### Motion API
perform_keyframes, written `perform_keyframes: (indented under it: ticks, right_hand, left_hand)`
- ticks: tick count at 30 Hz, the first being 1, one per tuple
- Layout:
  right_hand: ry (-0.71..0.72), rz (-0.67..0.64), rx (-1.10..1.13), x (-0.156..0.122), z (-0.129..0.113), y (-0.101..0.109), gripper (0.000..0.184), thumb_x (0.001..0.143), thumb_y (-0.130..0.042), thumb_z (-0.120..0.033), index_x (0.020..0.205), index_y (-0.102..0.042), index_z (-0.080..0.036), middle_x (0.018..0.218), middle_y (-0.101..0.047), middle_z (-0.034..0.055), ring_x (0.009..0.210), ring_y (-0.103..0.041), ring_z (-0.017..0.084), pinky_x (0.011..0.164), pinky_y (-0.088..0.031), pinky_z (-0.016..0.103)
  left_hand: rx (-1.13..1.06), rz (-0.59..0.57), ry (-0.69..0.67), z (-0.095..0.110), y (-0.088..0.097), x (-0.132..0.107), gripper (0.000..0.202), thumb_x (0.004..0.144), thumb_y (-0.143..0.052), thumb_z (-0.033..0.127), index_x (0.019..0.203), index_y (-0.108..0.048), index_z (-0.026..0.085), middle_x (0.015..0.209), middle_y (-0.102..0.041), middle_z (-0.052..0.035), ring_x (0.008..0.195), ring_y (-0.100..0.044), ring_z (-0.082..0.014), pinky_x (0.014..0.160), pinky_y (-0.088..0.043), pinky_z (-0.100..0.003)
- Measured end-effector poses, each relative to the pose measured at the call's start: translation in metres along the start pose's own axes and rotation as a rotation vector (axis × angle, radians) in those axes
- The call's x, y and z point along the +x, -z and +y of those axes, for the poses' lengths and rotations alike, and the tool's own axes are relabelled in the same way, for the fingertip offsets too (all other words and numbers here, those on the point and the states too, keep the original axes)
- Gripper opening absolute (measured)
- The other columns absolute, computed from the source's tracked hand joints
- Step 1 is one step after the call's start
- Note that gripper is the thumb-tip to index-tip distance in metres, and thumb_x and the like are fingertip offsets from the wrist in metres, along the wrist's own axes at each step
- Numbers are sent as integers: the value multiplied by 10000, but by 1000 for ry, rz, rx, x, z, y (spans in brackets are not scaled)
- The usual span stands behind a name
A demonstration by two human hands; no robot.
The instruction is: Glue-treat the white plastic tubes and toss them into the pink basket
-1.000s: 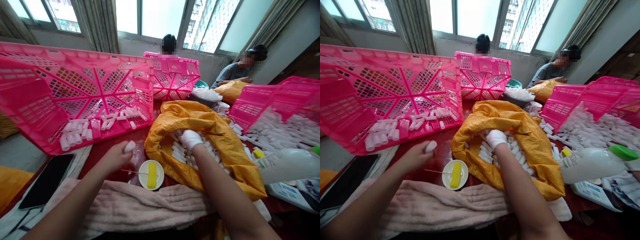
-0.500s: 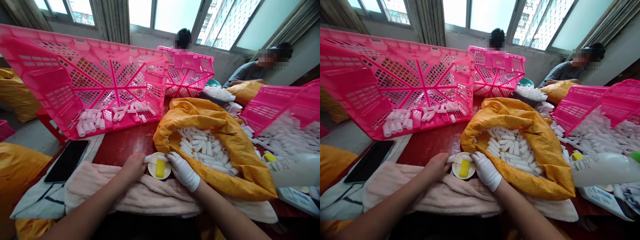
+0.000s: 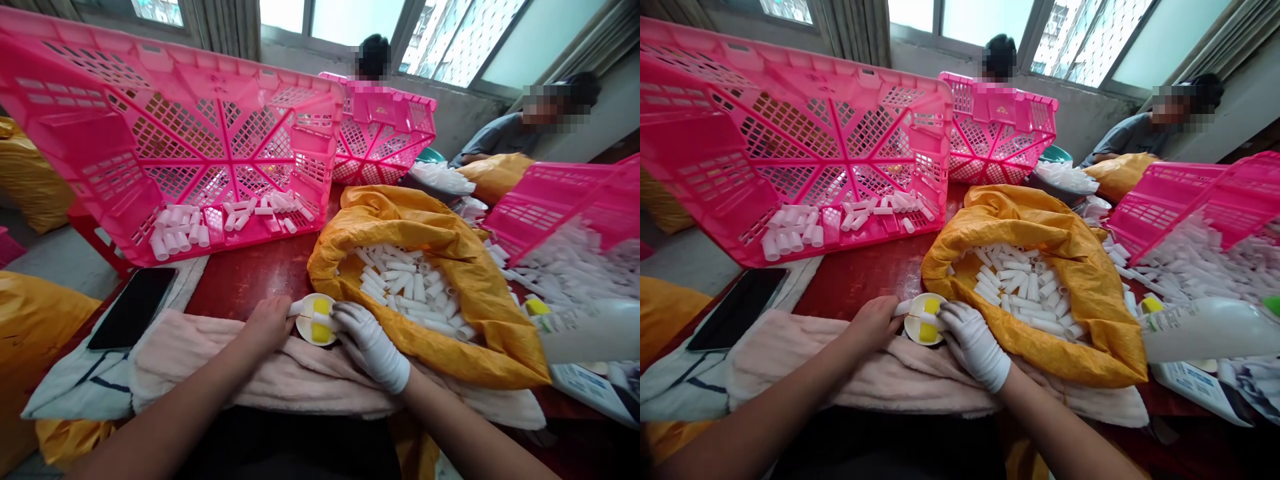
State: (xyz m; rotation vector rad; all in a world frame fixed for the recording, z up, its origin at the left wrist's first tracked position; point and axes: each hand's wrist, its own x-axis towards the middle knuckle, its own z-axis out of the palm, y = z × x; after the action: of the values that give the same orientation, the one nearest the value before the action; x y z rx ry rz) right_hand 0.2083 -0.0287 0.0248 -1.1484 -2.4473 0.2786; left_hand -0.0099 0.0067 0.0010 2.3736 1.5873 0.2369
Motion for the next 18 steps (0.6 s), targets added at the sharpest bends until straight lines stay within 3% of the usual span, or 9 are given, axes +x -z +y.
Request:
perform_keyframes:
  ticks: [4,10,14,16,18]
  right_hand:
    - [-82,-35,-120,-2,-2,-3,232,825,-461,-159,1044,-535,-172,1030,-571,110,969,-499,234,836,-425,416]
    - [118,-44,-255,-14,-8,-9,200,841,-448,-163,984,-587,-180,963,-607,103,788,-549,206,671,-432,347]
    - [223,-118,-131,-11,-17,-7,174,849,-445,-186,863,-618,-201,799,-621,51,677,-550,161,616,-431,293]
    - [205,-40,3,-8,-18,-7,167,842,-453,-179,895,-606,-217,867,-605,57,758,-560,165,671,-450,296]
    - [67,152,204,-4,-17,-8,196,835,-458,-156,983,-561,-232,991,-560,69,892,-547,175,757,-460,313]
  left_hand:
    - [4,-1,13,0,0,-1,213,833,-389,345,804,-500,165,843,-590,-74,841,-535,-203,739,-379,-313]
    - [36,-4,25,2,1,0,218,832,-392,335,822,-509,151,864,-594,-94,849,-539,-213,753,-376,-325]
    - [17,-51,67,4,5,1,229,825,-398,350,819,-521,157,845,-602,-86,818,-551,-209,716,-381,-313]
    - [13,-54,89,5,8,1,247,822,-399,371,805,-527,160,828,-603,-77,805,-550,-205,699,-381,-307]
    - [26,16,73,5,12,-1,230,816,-414,357,815,-534,162,859,-598,-77,848,-533,-212,728,-374,-317]
